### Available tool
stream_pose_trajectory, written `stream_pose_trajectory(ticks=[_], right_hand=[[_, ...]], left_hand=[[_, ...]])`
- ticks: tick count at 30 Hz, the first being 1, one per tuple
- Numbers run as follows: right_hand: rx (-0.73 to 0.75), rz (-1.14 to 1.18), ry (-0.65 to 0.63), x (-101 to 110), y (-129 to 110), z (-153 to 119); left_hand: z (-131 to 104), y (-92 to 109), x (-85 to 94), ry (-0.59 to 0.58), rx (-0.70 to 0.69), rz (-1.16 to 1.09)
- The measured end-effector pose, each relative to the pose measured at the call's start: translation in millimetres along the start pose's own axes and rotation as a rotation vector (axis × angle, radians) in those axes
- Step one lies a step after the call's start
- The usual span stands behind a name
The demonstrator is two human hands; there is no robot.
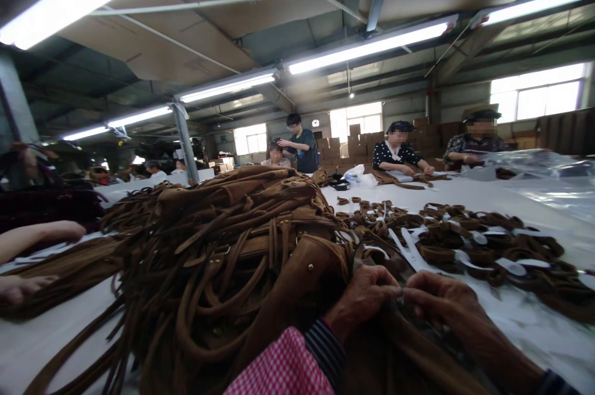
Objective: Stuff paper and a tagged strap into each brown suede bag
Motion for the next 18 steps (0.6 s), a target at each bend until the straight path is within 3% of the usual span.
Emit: stream_pose_trajectory(ticks=[6,18], right_hand=[[0.003,0.160,-0.144,-7,-1,-3],[-0.020,0.342,-0.184,-5,-5,-4]], left_hand=[[1,6,-0.2,-0.025,-0.020,-0.001],[6,14,-1.5,-0.072,-0.067,0.021]])
Point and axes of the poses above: each hand's wrist, its own z-axis towards the middle knuckle, its own x-axis out of the back of the hand, y = z × x, the point moved 9 cm from there along z, towards the middle knuckle, and after that the axes turned 11 degrees about -x, right-handed, at the moved point
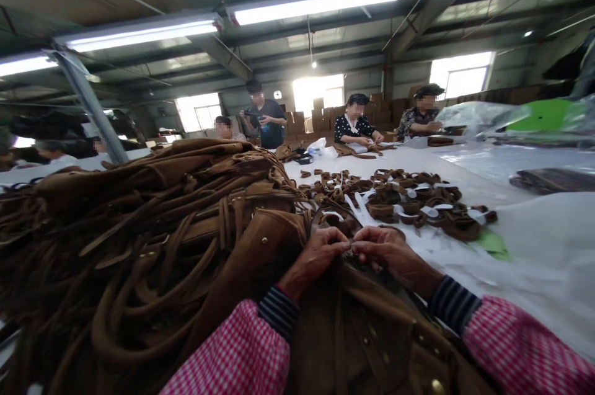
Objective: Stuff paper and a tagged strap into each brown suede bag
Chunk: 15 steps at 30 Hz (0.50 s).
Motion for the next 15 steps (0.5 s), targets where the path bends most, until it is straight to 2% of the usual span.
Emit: stream_pose_trajectory(ticks=[10,15], right_hand=[[0.059,-0.133,0.019,3,-2,1],[0.085,-0.159,0.078,-1,-8,-3]], left_hand=[[0,4,-0.2,0.000,-0.031,0.093],[-1,2,-0.3,0.016,-0.034,0.085]])
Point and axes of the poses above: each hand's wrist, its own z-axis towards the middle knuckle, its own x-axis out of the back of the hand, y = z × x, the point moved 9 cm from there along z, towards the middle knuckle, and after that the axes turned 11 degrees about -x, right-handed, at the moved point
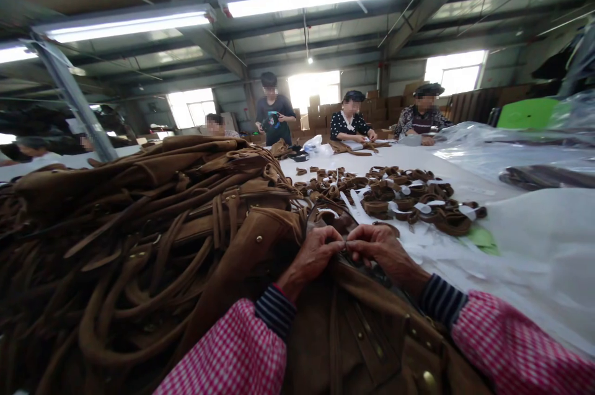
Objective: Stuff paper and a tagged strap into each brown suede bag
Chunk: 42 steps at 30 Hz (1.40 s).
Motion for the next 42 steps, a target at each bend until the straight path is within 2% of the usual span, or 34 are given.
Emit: stream_pose_trajectory(ticks=[7,10,12,15,17,19,21,24,26,28,31,33,35,37,39,42], right_hand=[[-0.057,0.032,0.029,-5,5,1],[-0.054,-0.001,0.035,-4,0,2],[0.015,-0.068,0.052,4,-15,1],[0.170,-0.243,0.141,32,-44,-3],[0.227,-0.446,0.205,55,-54,-9],[0.251,-0.690,0.204,71,-50,-15],[0.270,-0.916,0.105,74,-36,-21],[0.285,-1.148,-0.040,66,-12,-29],[0.281,-1.245,-0.054,63,-4,-31],[0.274,-1.283,-0.039,63,-1,-30],[0.245,-1.276,0.028,70,-3,-30],[0.221,-1.262,0.066,74,-9,-32],[0.217,-1.241,0.121,77,-24,-35],[0.257,-1.224,0.210,76,-50,-40],[0.342,-1.250,0.285,67,-78,-44],[0.509,-1.344,0.265,32,-102,-45]], left_hand=[[-1,-4,-3.1,-0.010,0.020,-0.038],[0,-2,-3.3,-0.022,-0.004,0.000],[0,9,2.2,-0.019,-0.063,0.133],[-4,40,8.8,-0.060,-0.200,0.317],[-11,62,0.2,-0.185,-0.277,0.348],[-22,75,-17.6,-0.336,-0.309,0.449],[-32,79,-38.8,-0.447,-0.313,0.643],[-41,75,-68.2,-0.555,-0.341,0.901],[-42,75,-75.9,-0.595,-0.368,0.995],[-39,83,-66.9,-0.553,-0.394,1.082],[-28,114,-35.1,-0.379,-0.471,1.206],[-23,136,-17.1,-0.300,-0.530,1.214],[-18,149,-5.3,-0.269,-0.547,1.140],[-15,154,0.7,-0.254,-0.527,1.031],[-13,157,1.4,-0.227,-0.525,0.950],[-12,160,-2.0,-0.172,-0.561,0.903]])
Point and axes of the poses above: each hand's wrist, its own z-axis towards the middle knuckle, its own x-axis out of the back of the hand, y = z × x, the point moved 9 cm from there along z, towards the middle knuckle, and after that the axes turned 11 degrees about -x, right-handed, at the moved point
